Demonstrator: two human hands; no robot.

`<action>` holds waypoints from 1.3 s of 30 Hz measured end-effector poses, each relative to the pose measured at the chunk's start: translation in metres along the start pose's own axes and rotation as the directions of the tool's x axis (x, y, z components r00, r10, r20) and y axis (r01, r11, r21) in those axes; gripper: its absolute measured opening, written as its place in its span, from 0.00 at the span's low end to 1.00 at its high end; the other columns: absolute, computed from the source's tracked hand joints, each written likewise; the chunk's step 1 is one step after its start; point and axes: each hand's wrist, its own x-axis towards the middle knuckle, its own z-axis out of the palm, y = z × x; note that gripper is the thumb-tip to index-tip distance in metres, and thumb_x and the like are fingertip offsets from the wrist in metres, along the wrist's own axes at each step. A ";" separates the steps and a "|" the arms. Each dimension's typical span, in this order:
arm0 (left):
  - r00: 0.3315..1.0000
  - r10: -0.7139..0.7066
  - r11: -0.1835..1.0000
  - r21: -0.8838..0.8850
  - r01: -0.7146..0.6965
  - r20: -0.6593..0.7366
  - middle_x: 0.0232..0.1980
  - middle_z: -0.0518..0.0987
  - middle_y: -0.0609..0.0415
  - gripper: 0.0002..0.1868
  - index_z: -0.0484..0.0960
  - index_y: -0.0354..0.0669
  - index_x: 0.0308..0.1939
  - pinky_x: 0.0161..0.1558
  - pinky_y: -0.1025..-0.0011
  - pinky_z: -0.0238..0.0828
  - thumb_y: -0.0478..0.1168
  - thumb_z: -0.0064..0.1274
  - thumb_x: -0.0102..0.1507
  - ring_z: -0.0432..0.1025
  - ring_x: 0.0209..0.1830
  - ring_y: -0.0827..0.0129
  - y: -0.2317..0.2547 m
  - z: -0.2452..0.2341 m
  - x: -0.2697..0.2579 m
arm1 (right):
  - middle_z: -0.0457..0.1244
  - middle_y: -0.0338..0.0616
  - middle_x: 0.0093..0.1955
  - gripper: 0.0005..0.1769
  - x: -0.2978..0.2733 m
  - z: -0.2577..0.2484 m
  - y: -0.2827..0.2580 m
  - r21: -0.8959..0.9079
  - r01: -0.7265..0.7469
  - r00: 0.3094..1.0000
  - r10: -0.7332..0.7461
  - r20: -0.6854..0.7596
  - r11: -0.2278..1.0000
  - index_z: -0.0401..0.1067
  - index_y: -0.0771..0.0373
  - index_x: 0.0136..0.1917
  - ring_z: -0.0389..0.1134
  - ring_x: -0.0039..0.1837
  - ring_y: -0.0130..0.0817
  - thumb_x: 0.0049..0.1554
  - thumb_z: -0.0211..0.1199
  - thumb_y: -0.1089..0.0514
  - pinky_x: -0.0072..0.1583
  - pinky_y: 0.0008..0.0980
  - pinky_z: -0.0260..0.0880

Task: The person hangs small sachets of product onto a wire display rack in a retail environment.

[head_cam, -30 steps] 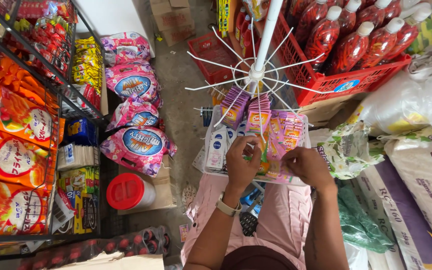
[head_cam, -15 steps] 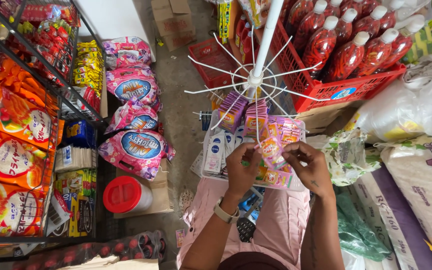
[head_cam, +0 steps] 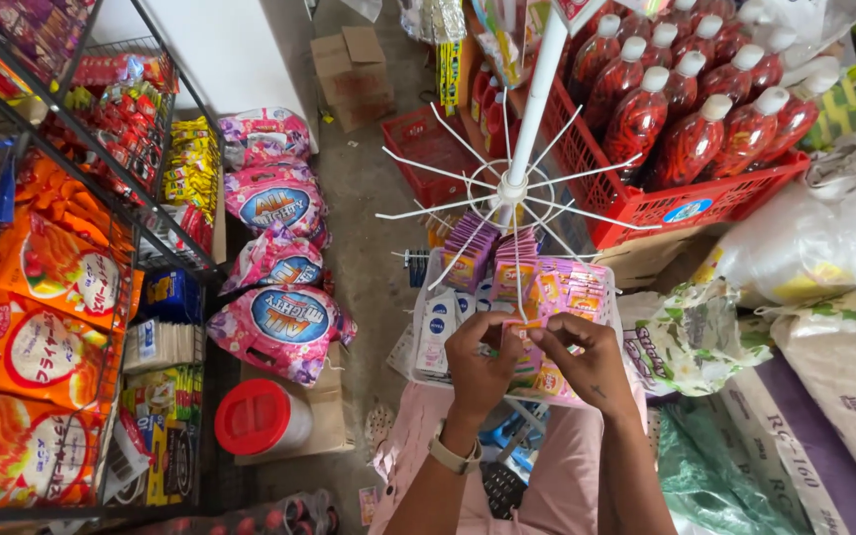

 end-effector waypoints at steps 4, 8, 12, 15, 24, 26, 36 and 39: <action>0.999 -0.044 0.999 -0.022 0.044 0.011 0.33 0.82 0.53 0.05 0.83 0.36 0.41 0.34 0.75 0.73 0.33 0.58 0.62 0.78 0.29 0.73 -0.006 0.000 0.001 | 0.68 0.36 0.33 0.08 0.003 0.006 -0.020 0.000 -0.020 1.000 0.020 -0.017 1.000 0.77 0.68 0.42 0.65 0.37 0.18 0.57 0.69 0.59 0.40 0.24 0.66; 0.998 -0.038 0.997 -0.065 0.041 0.043 0.34 0.82 0.53 0.05 0.82 0.36 0.40 0.35 0.75 0.73 0.33 0.58 0.62 0.78 0.31 0.73 -0.005 -0.004 0.011 | 0.69 0.37 0.33 0.08 0.004 0.004 -0.019 -0.102 0.029 0.999 -0.033 -0.040 0.994 0.79 0.67 0.42 0.65 0.36 0.19 0.55 0.71 0.59 0.39 0.25 0.66; 0.993 0.032 0.998 -0.066 -0.024 0.117 0.37 0.81 0.53 0.06 0.83 0.37 0.42 0.35 0.74 0.71 0.35 0.61 0.62 0.76 0.31 0.73 -0.003 -0.009 0.014 | 0.69 0.40 0.32 0.10 0.002 0.006 -0.036 -0.195 -0.018 0.998 0.005 -0.070 0.981 0.79 0.68 0.42 0.63 0.35 0.21 0.55 0.72 0.58 0.38 0.26 0.64; 0.986 0.008 0.996 -0.092 0.008 0.166 0.37 0.81 0.53 0.07 0.82 0.37 0.41 0.34 0.75 0.69 0.37 0.63 0.64 0.74 0.30 0.74 -0.013 -0.009 0.019 | 0.71 0.38 0.33 0.10 0.003 0.012 -0.045 -0.201 -0.050 0.993 0.027 -0.115 0.978 0.79 0.67 0.44 0.65 0.35 0.21 0.54 0.71 0.57 0.38 0.26 0.65; 0.944 -0.037 0.959 -0.253 0.125 0.328 0.43 0.82 0.55 0.11 0.82 0.39 0.46 0.40 0.75 0.70 0.43 0.62 0.67 0.76 0.38 0.74 -0.029 -0.015 0.028 | 0.70 0.41 0.43 0.12 0.007 0.026 -0.030 -0.215 0.011 0.966 -0.066 -0.249 0.977 0.77 0.67 0.51 0.71 0.41 0.25 0.54 0.69 0.61 0.41 0.26 0.71; 0.950 -0.001 0.973 -0.218 0.073 0.312 0.46 0.82 0.53 0.14 0.80 0.39 0.49 0.43 0.72 0.71 0.43 0.63 0.66 0.76 0.43 0.71 -0.028 -0.018 0.031 | 0.70 0.42 0.44 0.12 0.015 0.032 -0.021 -0.220 -0.001 0.956 -0.064 -0.287 0.976 0.77 0.67 0.51 0.72 0.41 0.26 0.54 0.69 0.61 0.41 0.26 0.71; 0.954 0.114 0.992 -0.084 -0.095 0.277 0.76 0.65 0.35 0.42 0.57 0.34 0.79 0.73 0.56 0.61 0.46 0.61 0.67 0.64 0.76 0.48 -0.045 -0.020 0.019 | 0.70 0.43 0.44 0.10 0.044 0.059 0.004 -0.151 -0.021 0.867 -0.057 -0.494 0.988 0.75 0.69 0.52 0.72 0.41 0.27 0.57 0.69 0.63 0.44 0.27 0.72; 0.947 0.096 0.995 -0.034 -0.090 0.305 0.78 0.63 0.35 0.45 0.55 0.34 0.80 0.74 0.55 0.59 0.46 0.61 0.67 0.61 0.78 0.46 -0.042 -0.023 0.017 | 0.70 0.43 0.43 0.10 0.045 0.062 0.004 -0.128 -0.027 0.864 -0.041 -0.501 0.991 0.75 0.69 0.51 0.71 0.40 0.27 0.57 0.69 0.63 0.43 0.27 0.71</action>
